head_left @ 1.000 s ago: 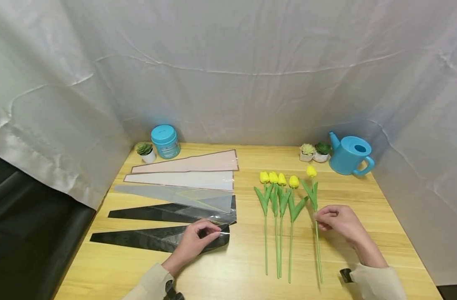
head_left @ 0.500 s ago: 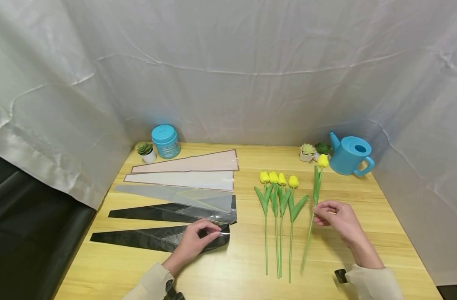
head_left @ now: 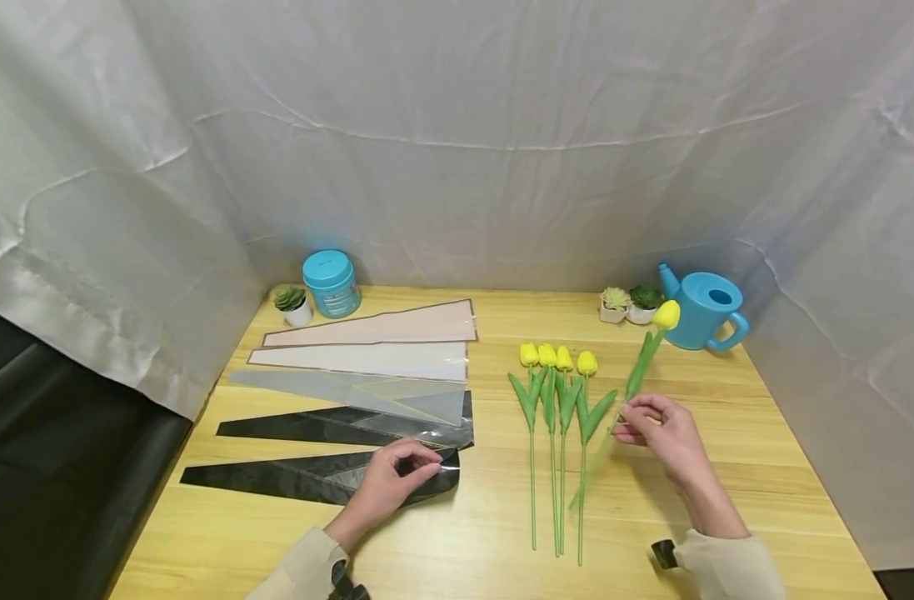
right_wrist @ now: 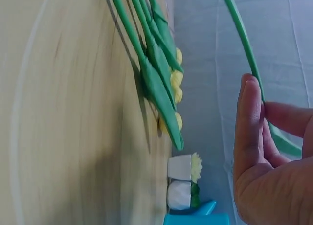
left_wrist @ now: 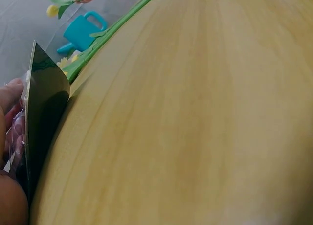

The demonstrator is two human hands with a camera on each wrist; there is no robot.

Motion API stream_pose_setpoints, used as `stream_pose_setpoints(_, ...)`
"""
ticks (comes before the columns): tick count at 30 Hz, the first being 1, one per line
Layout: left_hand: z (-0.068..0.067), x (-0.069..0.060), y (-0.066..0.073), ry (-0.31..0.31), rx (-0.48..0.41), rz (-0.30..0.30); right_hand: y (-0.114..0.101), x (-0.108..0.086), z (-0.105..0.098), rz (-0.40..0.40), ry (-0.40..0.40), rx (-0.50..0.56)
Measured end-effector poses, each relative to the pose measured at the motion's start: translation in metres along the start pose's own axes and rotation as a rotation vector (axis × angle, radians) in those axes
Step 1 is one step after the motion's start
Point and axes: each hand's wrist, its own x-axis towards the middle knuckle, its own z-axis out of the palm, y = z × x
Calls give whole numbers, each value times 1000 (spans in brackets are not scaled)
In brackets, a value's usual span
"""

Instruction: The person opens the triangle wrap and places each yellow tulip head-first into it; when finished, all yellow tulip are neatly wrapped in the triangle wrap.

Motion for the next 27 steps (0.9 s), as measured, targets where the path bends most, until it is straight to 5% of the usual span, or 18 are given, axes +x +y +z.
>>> stream_pose_setpoints(27, 5, 0, 4, 65, -28, 28, -4, -26, 73, -11, -26, 154)
